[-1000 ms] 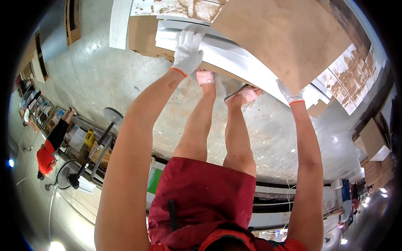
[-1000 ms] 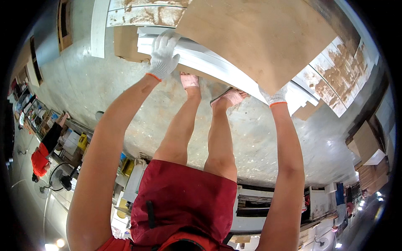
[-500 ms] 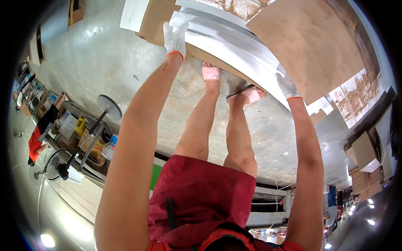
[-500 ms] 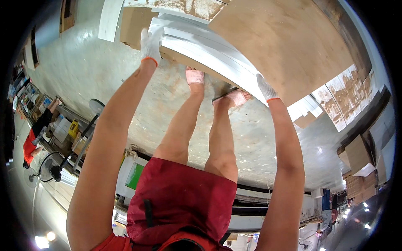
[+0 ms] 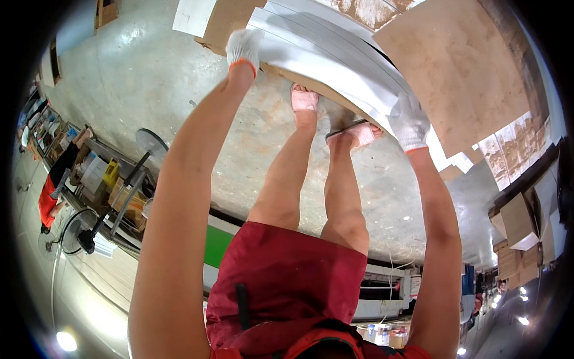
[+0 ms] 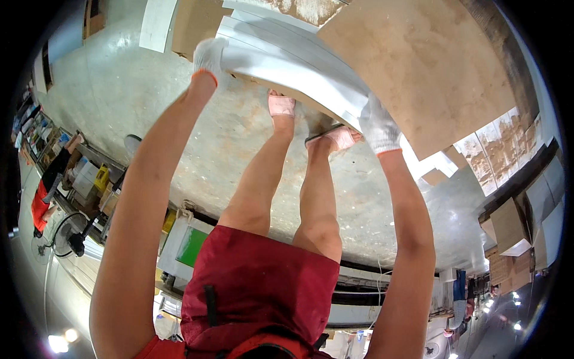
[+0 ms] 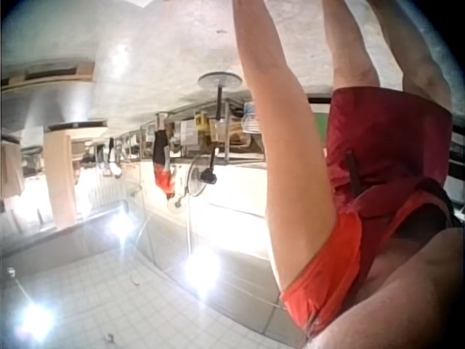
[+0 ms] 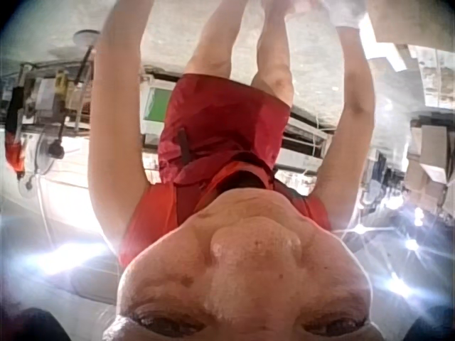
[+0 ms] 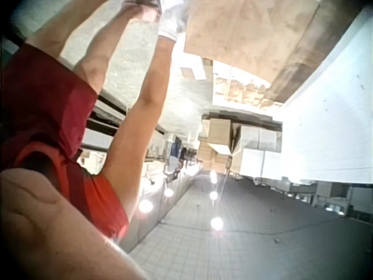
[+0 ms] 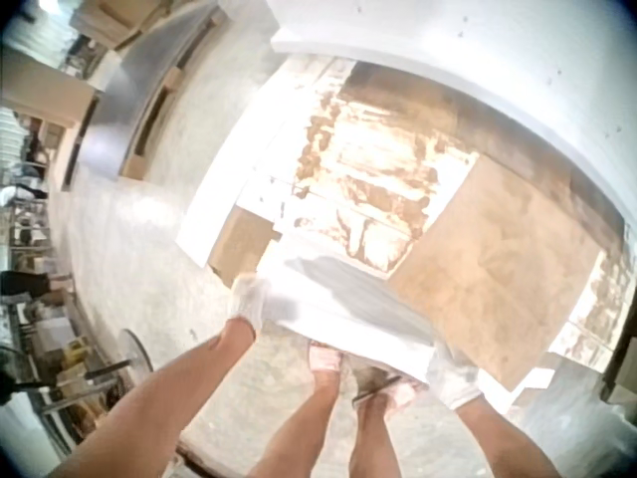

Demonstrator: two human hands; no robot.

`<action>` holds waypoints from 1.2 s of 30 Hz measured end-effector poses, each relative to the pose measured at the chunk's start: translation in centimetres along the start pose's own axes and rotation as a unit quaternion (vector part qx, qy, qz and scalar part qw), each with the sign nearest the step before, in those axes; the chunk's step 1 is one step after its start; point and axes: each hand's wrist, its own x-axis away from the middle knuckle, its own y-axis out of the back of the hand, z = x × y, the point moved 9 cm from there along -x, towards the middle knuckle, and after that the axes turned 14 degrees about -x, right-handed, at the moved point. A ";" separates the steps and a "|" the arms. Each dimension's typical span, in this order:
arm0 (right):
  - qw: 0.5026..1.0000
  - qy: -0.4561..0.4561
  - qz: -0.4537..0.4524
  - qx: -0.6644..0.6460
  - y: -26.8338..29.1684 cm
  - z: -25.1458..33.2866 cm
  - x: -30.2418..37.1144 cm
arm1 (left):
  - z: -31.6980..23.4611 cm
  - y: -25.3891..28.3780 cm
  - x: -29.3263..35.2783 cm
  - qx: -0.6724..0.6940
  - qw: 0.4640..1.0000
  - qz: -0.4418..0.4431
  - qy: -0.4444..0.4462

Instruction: The person stacks white wooden planks on a workbench and a cardboard sheet on the floor. They repeatedly pick up planks, align them, and place them into piles. The person also uses a red spray gun to apply a substance to the stacked planks on the workbench.

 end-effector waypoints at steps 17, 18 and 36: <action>0.987 -0.115 0.099 -0.051 -1.8 -4.1 1.8 | -0.9 -0.9 7.4 0.240 0.965 -0.028 0.106; 0.985 -0.122 0.106 -0.055 -2.0 -4.4 1.6 | -0.8 -1.8 8.6 0.251 0.961 -0.018 0.119; 0.995 -0.072 0.054 -0.043 1.0 3.9 0.3 | 1.0 -12.7 16.6 0.382 0.882 0.212 0.176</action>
